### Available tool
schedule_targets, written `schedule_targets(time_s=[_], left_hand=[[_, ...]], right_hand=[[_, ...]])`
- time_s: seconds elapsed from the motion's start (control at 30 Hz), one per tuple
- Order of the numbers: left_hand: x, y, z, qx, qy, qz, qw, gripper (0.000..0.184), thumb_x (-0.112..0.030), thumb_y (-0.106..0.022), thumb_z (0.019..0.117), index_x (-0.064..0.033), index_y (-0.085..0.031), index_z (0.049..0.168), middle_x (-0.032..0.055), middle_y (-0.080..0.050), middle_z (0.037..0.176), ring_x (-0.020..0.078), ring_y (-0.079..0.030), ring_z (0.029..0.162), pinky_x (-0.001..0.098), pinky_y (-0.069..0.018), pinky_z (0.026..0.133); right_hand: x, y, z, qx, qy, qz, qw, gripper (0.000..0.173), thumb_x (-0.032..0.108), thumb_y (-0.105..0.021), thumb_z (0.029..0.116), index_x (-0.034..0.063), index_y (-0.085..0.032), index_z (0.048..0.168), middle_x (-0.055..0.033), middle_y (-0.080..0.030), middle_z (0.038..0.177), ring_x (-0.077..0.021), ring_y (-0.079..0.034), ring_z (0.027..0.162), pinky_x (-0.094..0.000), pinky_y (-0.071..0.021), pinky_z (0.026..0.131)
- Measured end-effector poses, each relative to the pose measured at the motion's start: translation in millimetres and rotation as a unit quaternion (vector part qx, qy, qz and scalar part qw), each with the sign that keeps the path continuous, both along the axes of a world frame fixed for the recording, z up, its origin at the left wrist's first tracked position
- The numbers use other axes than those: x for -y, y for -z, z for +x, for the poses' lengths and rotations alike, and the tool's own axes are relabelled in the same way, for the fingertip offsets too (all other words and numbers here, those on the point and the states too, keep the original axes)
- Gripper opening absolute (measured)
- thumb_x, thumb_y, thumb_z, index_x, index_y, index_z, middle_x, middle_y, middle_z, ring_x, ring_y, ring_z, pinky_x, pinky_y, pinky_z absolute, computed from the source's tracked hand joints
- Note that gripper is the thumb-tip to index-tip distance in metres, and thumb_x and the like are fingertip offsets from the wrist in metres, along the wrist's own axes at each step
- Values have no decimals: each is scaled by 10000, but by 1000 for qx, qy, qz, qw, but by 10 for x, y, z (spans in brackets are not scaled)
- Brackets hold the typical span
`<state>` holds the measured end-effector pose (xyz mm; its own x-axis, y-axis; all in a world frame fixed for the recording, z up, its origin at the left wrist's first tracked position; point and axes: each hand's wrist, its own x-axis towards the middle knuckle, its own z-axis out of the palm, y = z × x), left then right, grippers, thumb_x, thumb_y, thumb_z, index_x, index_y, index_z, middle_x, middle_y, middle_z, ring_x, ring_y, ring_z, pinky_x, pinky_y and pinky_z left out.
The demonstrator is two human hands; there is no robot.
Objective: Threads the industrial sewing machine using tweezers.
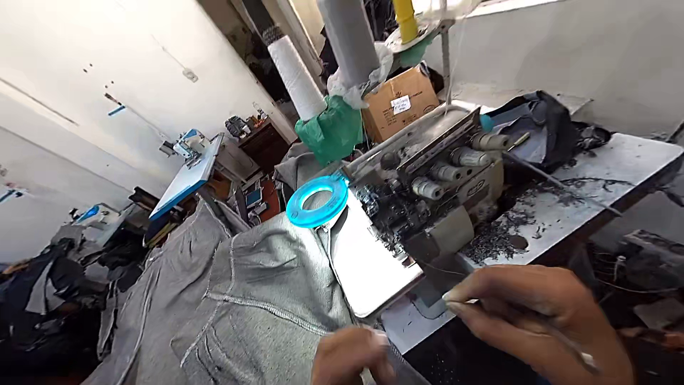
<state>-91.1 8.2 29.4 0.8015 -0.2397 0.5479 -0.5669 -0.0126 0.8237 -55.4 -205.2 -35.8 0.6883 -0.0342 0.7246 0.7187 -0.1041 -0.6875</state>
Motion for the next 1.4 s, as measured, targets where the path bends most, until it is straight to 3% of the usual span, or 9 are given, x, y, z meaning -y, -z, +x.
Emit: schedule_targets(time_s=[0.1,0.3,0.63,0.77,0.87,1.03,1.17,1.3,1.4], left_hand=[[134,354,181,-25,-106,-8,994,231,-236,-708,951,-209,-730,1179,-179,-663,1030,-92,-604,811,111,-528,728],[309,592,190,-95,-44,-77,992,287,-171,-720,935,-66,-734,1202,-125,-648,964,-57,-607,816,144,-540,744],[421,590,181,-105,-60,-124,985,106,-64,-708,926,-124,-792,903,-104,-715,850,-44,-639,748,140,-547,719],[257,507,273,-52,-72,-56,994,122,-75,-705,929,-162,-789,919,-134,-705,880,-53,-640,795,130,-545,735],[22,276,399,-36,-84,43,995,129,-13,-700,898,-111,-782,882,-112,-691,856,-46,-640,801,139,-555,736],[-131,58,768,-115,63,162,978,82,35,-696,862,-15,-760,874,-54,-696,801,-33,-634,711,157,-551,668],[-13,393,1163,-212,217,99,948,48,-117,-734,901,-97,-774,886,-91,-707,833,-54,-622,714,139,-527,663],[-10,575,1293,-248,241,-11,938,91,-200,-757,908,-115,-790,902,-71,-709,802,-59,-567,592,126,-500,575],[-7,583,1278,-254,227,-34,939,78,-170,-762,898,-98,-789,889,-65,-700,756,-71,-527,544,110,-456,524]], right_hand=[[-76,50,45,14,19,15,1000,79,121,-697,899,45,-698,924,6,-499,612,56,-341,524,-71,-257,484],[-112,3,-36,31,29,-34,999,87,72,-700,882,-15,-710,884,-76,-523,577,-74,-417,523,-170,-335,512],[-161,-9,-130,-3,9,-42,999,100,63,-713,874,-35,-731,878,-103,-551,568,-97,-446,509,-193,-364,510],[-79,64,-78,-28,2,1,1000,382,227,-804,868,8,-751,1176,-105,-699,800,-29,-499,602,-139,-385,542],[103,148,-13,-34,55,62,996,427,435,-684,962,181,-707,1305,17,-704,970,78,-474,655,-84,-371,564],[547,162,-25,-83,-57,142,985,531,558,-344,1076,239,-752,1191,85,-708,986,7,-636,789,-174,-541,708],[591,6,-220,-139,-124,127,974,585,604,-330,1061,241,-726,829,182,-642,663,150,-471,537,-59,-351,480],[442,94,-106,-52,-126,138,981,450,465,-423,1084,149,-742,1063,90,-697,770,67,-623,627,-107,-524,552],[278,128,-72,-99,-153,222,958,299,396,-547,1049,187,-761,1043,100,-724,757,29,-667,612,-144,-567,538]])
